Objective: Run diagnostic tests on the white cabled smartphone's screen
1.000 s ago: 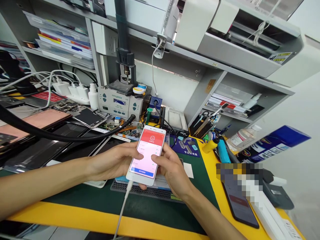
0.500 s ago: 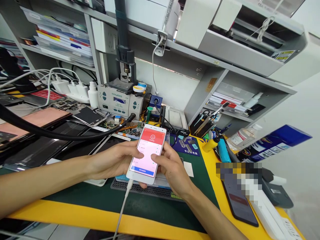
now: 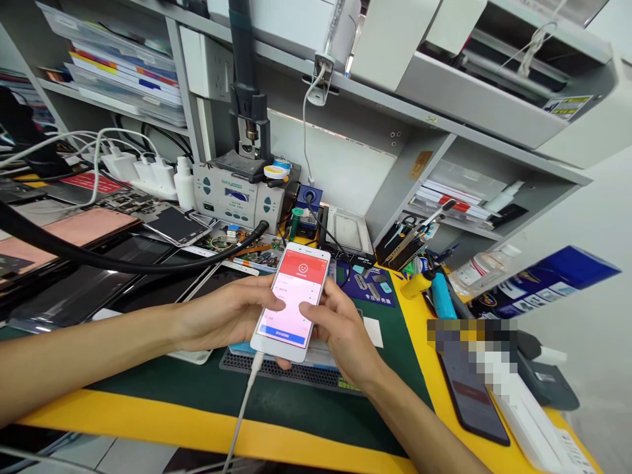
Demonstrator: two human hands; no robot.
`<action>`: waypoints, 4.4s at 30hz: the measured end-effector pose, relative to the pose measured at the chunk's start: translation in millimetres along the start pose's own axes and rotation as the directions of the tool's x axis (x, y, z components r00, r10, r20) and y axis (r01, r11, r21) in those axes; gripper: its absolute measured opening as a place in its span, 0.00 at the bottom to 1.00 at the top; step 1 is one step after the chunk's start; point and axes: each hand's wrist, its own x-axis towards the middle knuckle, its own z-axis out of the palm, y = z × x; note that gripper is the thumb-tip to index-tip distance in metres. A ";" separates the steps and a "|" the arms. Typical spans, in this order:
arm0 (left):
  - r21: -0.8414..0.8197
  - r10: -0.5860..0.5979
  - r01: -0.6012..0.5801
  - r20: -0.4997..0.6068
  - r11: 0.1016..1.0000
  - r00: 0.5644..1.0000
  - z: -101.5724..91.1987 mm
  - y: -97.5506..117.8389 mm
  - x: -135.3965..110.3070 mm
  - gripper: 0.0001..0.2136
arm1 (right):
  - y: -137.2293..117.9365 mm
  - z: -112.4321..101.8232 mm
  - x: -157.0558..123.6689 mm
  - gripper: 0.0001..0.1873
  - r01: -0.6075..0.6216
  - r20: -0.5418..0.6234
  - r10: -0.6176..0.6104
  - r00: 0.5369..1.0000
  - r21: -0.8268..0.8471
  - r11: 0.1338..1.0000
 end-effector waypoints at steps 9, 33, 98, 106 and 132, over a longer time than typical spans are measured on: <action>-0.007 -0.010 0.010 -0.008 1.000 1.000 -0.2 -0.5 0.0 0.19 | 0.2 0.5 0.3 0.20 -0.008 -0.009 0.008 1.000 0.004 1.000; 0.001 -0.015 0.015 -0.013 1.000 1.000 0.7 0.0 -0.5 0.20 | 3.6 -2.1 0.7 0.21 -0.007 -0.012 0.007 1.000 0.011 1.000; 0.023 0.004 -0.004 -0.003 1.000 1.000 0.0 -1.0 0.5 0.17 | 5.0 -2.9 -0.5 0.21 0.017 0.006 -0.017 1.000 -0.038 0.999; 0.026 0.002 -0.003 0.007 1.000 1.000 -0.5 -0.8 0.4 0.18 | 4.3 -3.0 0.0 0.22 0.025 0.019 -0.024 1.000 -0.062 0.998; 0.041 -0.005 0.005 0.012 0.999 1.000 -1.8 -0.8 -0.1 0.18 | 3.5 -3.6 -0.7 0.21 0.031 0.018 -0.029 0.999 -0.104 0.994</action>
